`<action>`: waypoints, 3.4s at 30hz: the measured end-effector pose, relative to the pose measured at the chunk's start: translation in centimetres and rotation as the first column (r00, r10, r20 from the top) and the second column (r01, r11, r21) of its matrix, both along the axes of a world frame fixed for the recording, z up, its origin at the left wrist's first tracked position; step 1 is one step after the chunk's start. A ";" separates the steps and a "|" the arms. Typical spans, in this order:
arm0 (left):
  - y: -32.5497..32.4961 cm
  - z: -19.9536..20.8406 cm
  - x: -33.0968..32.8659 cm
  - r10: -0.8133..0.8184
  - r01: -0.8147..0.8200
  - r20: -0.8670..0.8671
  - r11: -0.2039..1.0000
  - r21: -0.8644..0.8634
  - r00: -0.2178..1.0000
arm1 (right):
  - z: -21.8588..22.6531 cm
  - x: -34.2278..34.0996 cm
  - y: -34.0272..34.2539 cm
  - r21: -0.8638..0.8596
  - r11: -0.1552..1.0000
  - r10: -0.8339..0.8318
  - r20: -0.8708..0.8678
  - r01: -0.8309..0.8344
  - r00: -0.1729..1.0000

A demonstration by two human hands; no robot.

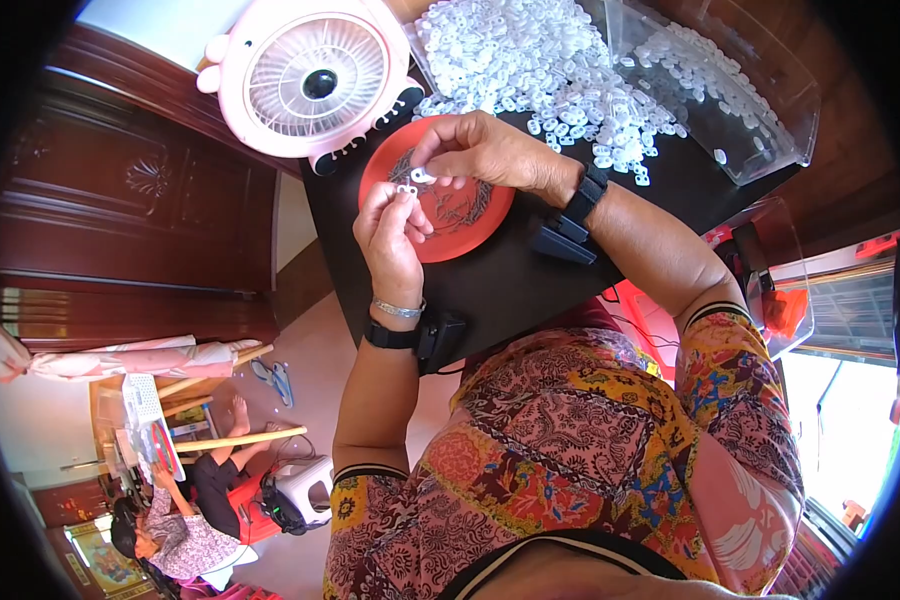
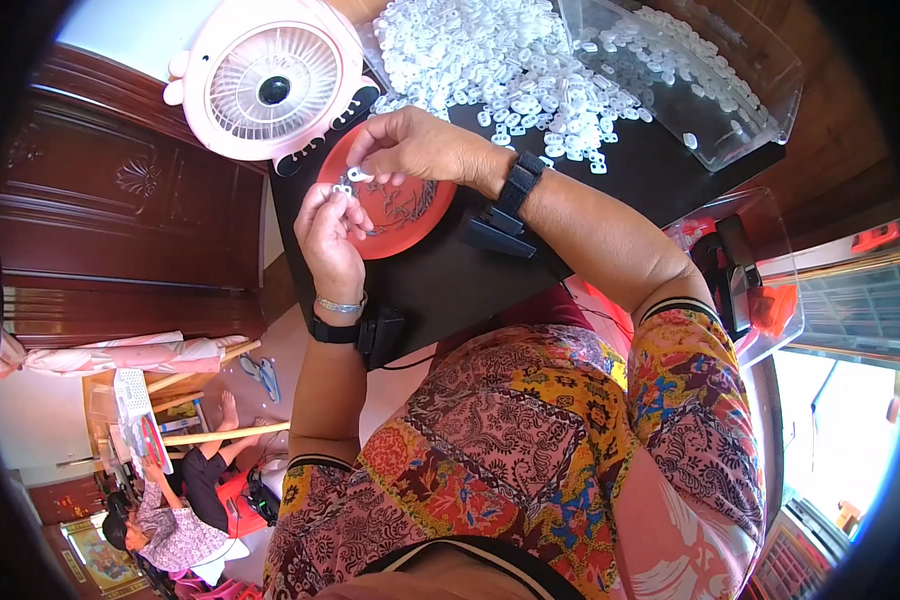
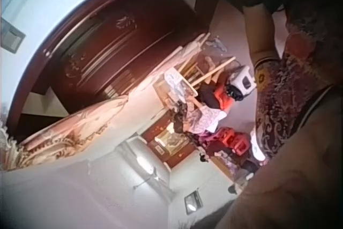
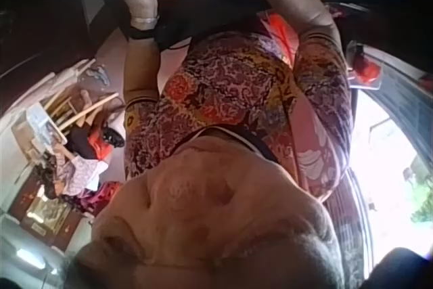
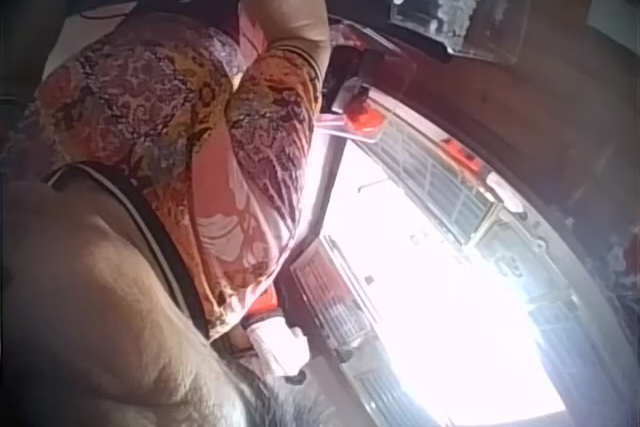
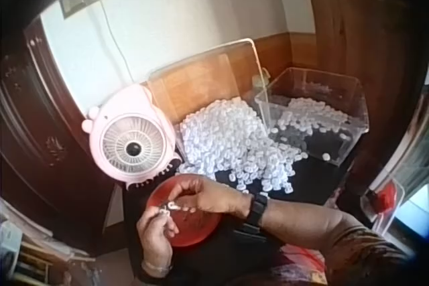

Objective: Assembling small metal pins or springs into white plastic circular components.

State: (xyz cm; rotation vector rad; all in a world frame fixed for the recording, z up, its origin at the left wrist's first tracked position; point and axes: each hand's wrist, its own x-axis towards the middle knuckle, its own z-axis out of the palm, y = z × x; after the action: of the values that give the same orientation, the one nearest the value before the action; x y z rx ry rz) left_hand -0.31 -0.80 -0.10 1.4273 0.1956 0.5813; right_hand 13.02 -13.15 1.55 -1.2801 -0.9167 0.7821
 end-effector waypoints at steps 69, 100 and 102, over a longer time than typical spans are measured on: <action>0.2 0.3 0.0 -0.033 0.051 -0.144 0.991 0.123 0.989 | 0.0 0.1 -0.1 -0.003 0.999 -0.036 0.123 0.037 0.992; 0.3 -0.4 0.0 -0.025 0.019 -0.095 0.997 -0.072 0.995 | -0.6 -2.3 0.5 0.170 0.975 -0.220 0.628 0.144 0.746; 0.2 -0.2 0.1 -0.028 0.018 -0.104 0.995 -0.096 0.994 | -0.7 -2.3 0.5 0.159 0.978 -0.203 0.618 0.133 0.759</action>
State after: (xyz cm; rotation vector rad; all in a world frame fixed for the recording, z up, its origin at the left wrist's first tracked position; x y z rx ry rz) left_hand -0.17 -0.63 -0.29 1.3672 0.2864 0.4729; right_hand 10.70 -12.65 0.84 -1.5374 -1.3349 0.1304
